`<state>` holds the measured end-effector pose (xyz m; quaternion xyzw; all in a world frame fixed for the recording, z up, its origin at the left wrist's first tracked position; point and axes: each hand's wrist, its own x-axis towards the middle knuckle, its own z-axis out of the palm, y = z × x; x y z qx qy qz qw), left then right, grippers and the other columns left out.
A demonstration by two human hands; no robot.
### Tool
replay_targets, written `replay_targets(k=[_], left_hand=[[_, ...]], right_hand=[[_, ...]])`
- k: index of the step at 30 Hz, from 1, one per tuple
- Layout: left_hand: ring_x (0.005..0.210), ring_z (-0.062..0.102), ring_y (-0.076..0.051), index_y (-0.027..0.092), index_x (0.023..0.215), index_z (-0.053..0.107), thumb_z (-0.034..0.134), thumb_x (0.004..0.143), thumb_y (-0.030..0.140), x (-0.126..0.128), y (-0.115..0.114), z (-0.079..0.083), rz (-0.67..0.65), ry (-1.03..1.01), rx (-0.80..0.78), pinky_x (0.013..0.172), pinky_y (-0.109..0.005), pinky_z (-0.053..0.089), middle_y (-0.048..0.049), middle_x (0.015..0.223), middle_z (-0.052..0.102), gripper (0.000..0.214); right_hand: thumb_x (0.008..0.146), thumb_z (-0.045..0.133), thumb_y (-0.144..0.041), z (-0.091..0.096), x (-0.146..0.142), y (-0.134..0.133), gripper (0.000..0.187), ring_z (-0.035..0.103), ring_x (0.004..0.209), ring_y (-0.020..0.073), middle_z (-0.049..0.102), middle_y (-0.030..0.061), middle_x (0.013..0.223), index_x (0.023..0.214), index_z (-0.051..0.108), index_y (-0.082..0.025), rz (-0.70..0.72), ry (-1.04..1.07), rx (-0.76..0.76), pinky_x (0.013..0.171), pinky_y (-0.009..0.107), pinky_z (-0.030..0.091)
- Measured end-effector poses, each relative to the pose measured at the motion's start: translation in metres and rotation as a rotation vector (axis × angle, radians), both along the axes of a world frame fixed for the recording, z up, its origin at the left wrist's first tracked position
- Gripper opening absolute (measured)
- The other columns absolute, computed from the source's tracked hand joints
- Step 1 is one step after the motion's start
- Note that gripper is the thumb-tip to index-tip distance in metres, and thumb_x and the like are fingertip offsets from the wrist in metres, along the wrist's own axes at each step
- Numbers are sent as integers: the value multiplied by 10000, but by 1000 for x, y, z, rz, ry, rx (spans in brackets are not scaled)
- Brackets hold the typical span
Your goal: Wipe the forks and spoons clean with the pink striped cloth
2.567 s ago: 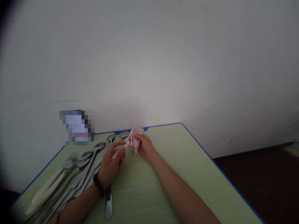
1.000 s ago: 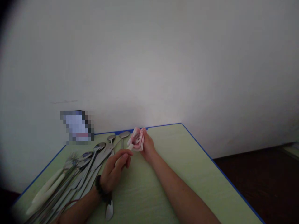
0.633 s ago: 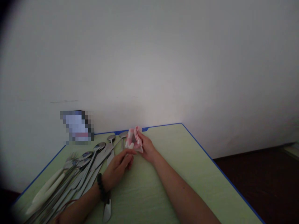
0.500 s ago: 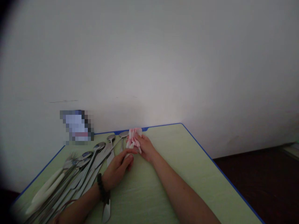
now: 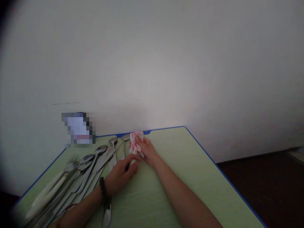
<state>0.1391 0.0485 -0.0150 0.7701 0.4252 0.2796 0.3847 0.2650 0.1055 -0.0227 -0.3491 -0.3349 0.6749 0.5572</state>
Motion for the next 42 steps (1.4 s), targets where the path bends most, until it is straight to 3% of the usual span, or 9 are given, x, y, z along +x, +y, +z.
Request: replay_targets(k=[6, 10, 15, 19, 22, 27, 34, 39, 42], left_hand=[[518, 481, -123, 189, 949, 568, 416, 849, 253, -1, 0, 1, -9, 13, 36, 502, -209, 327, 34, 588, 551, 193], [501, 461, -110, 189, 966, 539, 393, 871, 312, 0, 0, 0, -24, -85, -42, 491, -206, 343, 42, 593, 522, 213], [438, 405, -80, 217, 1095, 340, 295, 892, 452, 3, 0, -1, 179, -504, -216, 419, -184, 330, 79, 636, 427, 314], [441, 417, -86, 213, 1073, 340, 342, 860, 461, 1, 3, 2, 310, -619, -286, 390, -169, 306, 83, 599, 434, 327], [438, 413, -87, 188, 1042, 400, 358, 849, 420, -1, 7, 2, 310, -572, -302, 381, -170, 291, 80, 567, 432, 305], [418, 390, -69, 151, 1008, 482, 388, 851, 422, 0, 7, -2, 120, -404, -305, 404, -182, 300, 80, 545, 430, 327], [387, 327, -71, 152, 995, 526, 360, 858, 483, -2, 5, 1, 52, -380, -323, 379, -190, 241, 92, 486, 365, 395], [472, 407, -97, 152, 925, 547, 384, 861, 419, -2, 7, -1, 72, -304, -222, 460, -212, 319, 64, 546, 418, 320], [538, 430, -113, 158, 897, 533, 431, 842, 357, -2, 7, -2, 118, -257, -126, 506, -225, 332, 48, 608, 454, 231]], right_hand=[[642, 707, -409, -3, 0, 2, 310, 586, 577, 116, 665, 28, 693, 786, 622, -147, 30, 38, -14, 543, 227, 449], [669, 688, -402, 0, 1, 1, 296, 584, 585, 112, 662, 29, 703, 804, 624, -146, 25, 47, -22, 559, 225, 455], [730, 629, -401, 4, 3, 2, 262, 595, 683, 114, 666, 23, 798, 869, 613, -180, -1, 191, -11, 658, 237, 471], [730, 619, -275, 5, 4, 3, 144, 584, 676, 120, 660, 3, 756, 847, 608, -192, 10, 261, -13, 659, 242, 462], [722, 566, -224, 4, 5, 4, 96, 564, 601, 130, 642, 2, 667, 786, 617, -175, 18, 269, -46, 599, 251, 453], [718, 536, -249, -1, 8, 7, 103, 522, 509, 106, 609, -18, 588, 692, 607, -179, -12, 270, -92, 550, 228, 428], [743, 536, -398, 7, 7, 5, 242, 614, 714, 177, 674, 26, 748, 843, 636, -202, 5, 265, -16, 625, 296, 466], [748, 506, -551, 13, 5, 0, 428, 626, 731, 195, 681, 46, 783, 960, 626, -199, 50, 266, 3, 632, 311, 476], [708, 576, -545, 11, 2, -3, 434, 625, 736, 173, 686, 39, 821, 961, 624, -196, 53, 232, 14, 681, 290, 474]])
